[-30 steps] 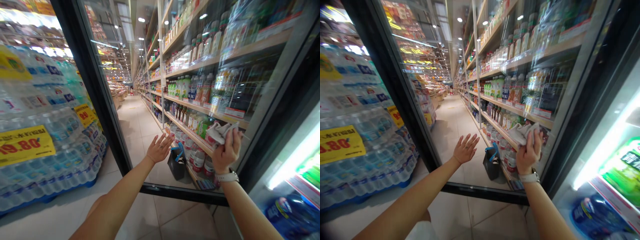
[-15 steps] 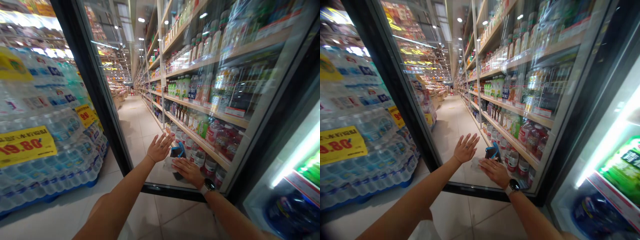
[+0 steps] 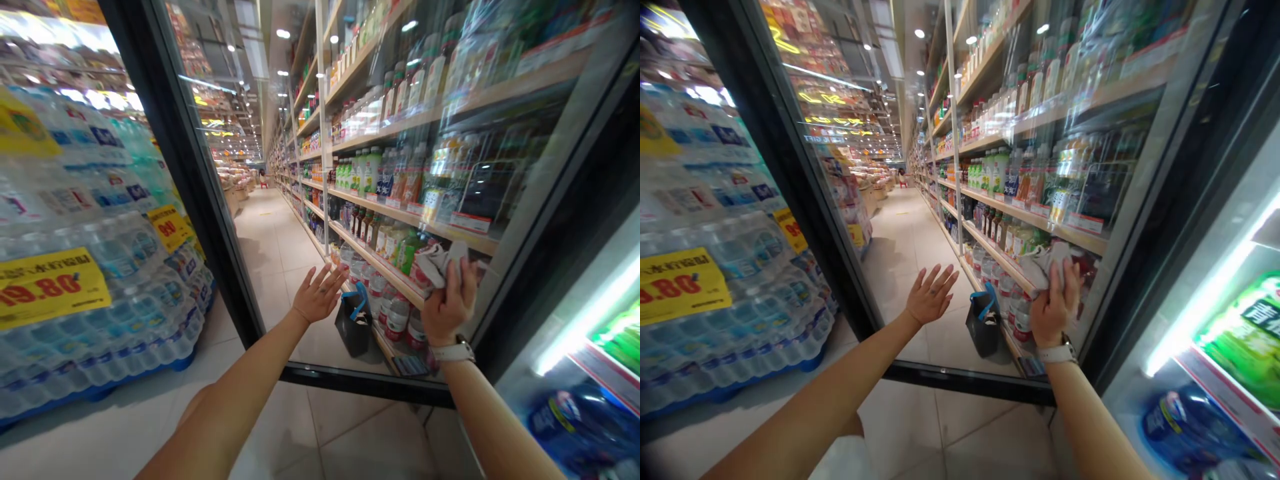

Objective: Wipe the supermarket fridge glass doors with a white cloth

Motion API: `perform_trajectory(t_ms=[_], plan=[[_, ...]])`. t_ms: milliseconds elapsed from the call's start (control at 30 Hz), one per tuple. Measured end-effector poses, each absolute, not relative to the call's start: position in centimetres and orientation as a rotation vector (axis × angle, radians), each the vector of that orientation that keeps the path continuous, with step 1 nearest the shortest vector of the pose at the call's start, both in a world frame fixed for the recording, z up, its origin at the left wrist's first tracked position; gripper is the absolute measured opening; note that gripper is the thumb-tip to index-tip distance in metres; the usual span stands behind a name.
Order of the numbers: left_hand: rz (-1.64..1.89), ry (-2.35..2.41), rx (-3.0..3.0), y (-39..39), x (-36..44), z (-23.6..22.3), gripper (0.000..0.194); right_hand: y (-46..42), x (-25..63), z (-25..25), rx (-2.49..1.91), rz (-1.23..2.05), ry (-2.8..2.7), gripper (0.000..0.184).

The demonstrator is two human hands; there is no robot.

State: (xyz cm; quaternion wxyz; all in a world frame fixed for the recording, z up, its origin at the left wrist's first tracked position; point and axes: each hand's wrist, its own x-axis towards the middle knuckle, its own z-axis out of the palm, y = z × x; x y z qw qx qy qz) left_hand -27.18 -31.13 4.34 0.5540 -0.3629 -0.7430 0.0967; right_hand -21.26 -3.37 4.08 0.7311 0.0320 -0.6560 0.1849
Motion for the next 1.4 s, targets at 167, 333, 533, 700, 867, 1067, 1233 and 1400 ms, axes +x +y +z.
perform_trajectory(t_ms=[167, 333, 533, 700, 867, 1067, 1233, 1400], plan=[[0.211, -1.763, -0.870, -31.1, -27.1, 4.3, 0.057, -7.3, -20.9, 0.2, 0.399, 0.320, -1.698, 0.054], [0.216, -1.736, -0.857, -31.1, -27.1, 4.3, 0.056, -9.6, -20.5, -4.5, 0.897, 0.089, -1.906, 0.044], [0.244, -1.709, -0.832, -31.0, -26.9, 4.5, 0.053, -9.4, -20.6, -4.8, 1.098, -0.041, -1.903, 0.037], [0.237, -1.709, -0.839, -31.2, -26.9, 4.6, 0.053, -7.4, -20.4, -1.0, 0.775, -0.063, -1.869, 0.041], [0.209, -1.694, -0.859, -31.1, -27.0, 4.7, 0.053, -4.2, -20.5, 3.0, 0.305, 0.147, -1.613, 0.043], [0.212, -1.680, -0.850, -30.9, -26.8, 4.9, 0.051, -3.3, -21.0, 4.3, 0.040, 0.391, -1.420, 0.054], [0.218, -1.685, -0.851, -31.0, -26.8, 4.7, 0.051, -7.0, -20.8, 0.9, 0.280, 0.293, -1.646, 0.053], [0.203, -1.667, -0.849, -30.9, -26.8, 4.6, 0.052, -9.6, -20.7, -4.2, 0.742, 0.106, -1.847, 0.046]])
